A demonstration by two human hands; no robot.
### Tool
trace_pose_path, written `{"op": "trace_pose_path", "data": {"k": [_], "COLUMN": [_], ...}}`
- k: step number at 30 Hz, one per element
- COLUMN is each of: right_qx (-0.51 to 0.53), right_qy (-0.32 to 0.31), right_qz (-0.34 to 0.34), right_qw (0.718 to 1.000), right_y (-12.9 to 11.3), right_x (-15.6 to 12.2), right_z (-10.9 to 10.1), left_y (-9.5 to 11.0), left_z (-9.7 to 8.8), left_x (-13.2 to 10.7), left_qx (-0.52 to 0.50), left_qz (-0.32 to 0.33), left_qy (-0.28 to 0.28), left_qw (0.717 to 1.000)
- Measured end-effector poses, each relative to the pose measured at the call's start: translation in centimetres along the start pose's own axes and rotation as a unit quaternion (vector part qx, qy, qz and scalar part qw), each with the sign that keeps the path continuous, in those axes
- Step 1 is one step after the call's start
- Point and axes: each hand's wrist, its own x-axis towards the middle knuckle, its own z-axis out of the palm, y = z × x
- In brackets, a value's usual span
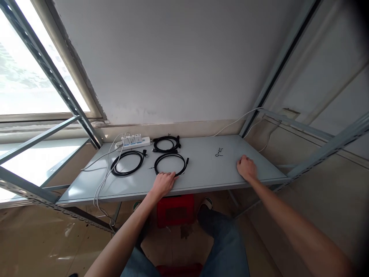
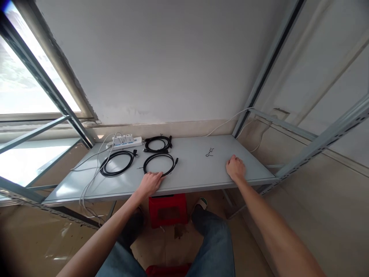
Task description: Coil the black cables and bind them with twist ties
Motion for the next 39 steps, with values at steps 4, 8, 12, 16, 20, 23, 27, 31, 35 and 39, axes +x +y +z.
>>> {"op": "trace_pose_path", "data": {"k": [4,8,12,16,20,23,27,31,35,39], "right_qx": [-0.017,-0.014,-0.006,-0.003,-0.006,-0.005,-0.003,-0.004,-0.008,-0.01], "right_qy": [0.001,0.001,-0.002,-0.002,-0.001,0.0,-0.009,-0.007,0.0,0.0], "right_qz": [-0.003,-0.006,-0.007,-0.01,-0.004,-0.002,-0.007,-0.002,-0.006,-0.008], "right_qw": [1.0,1.0,1.0,1.0,1.0,1.0,1.0,1.0,1.0,1.0], "right_y": [-0.1,0.4,0.6,0.6,0.7,0.7,0.6,0.5,0.4,0.5], "right_x": [0.2,0.6,0.8,1.0,1.1,1.1,1.0,0.9,0.7,0.7], "right_z": [0.5,0.7,1.0,1.3,1.7,1.7,1.4,1.1,1.0,1.0], "left_y": [0.2,0.3,0.0,-1.2,-3.6,-5.7,-7.9,-8.9,-9.6,-12.1], "left_z": [-0.3,-0.7,-2.3,-5.5,-8.8,-10.0,-8.5,-4.1,-1.3,-2.4], "left_x": [0.1,0.0,-1.1,-1.3,2.1,6.4,11.9,14.7,14.4,11.3], "left_qx": [-0.004,-0.027,-0.006,0.024,0.053,0.068,0.057,0.04,-0.03,-0.054], "left_qz": [-0.007,0.012,0.039,0.034,-0.007,-0.016,-0.035,-0.037,-0.055,-0.077], "left_qy": [-0.013,-0.008,0.038,0.08,0.108,0.134,0.152,0.09,0.025,0.065], "left_qw": [1.0,1.0,0.998,0.996,0.993,0.989,0.986,0.994,0.998,0.993]}}
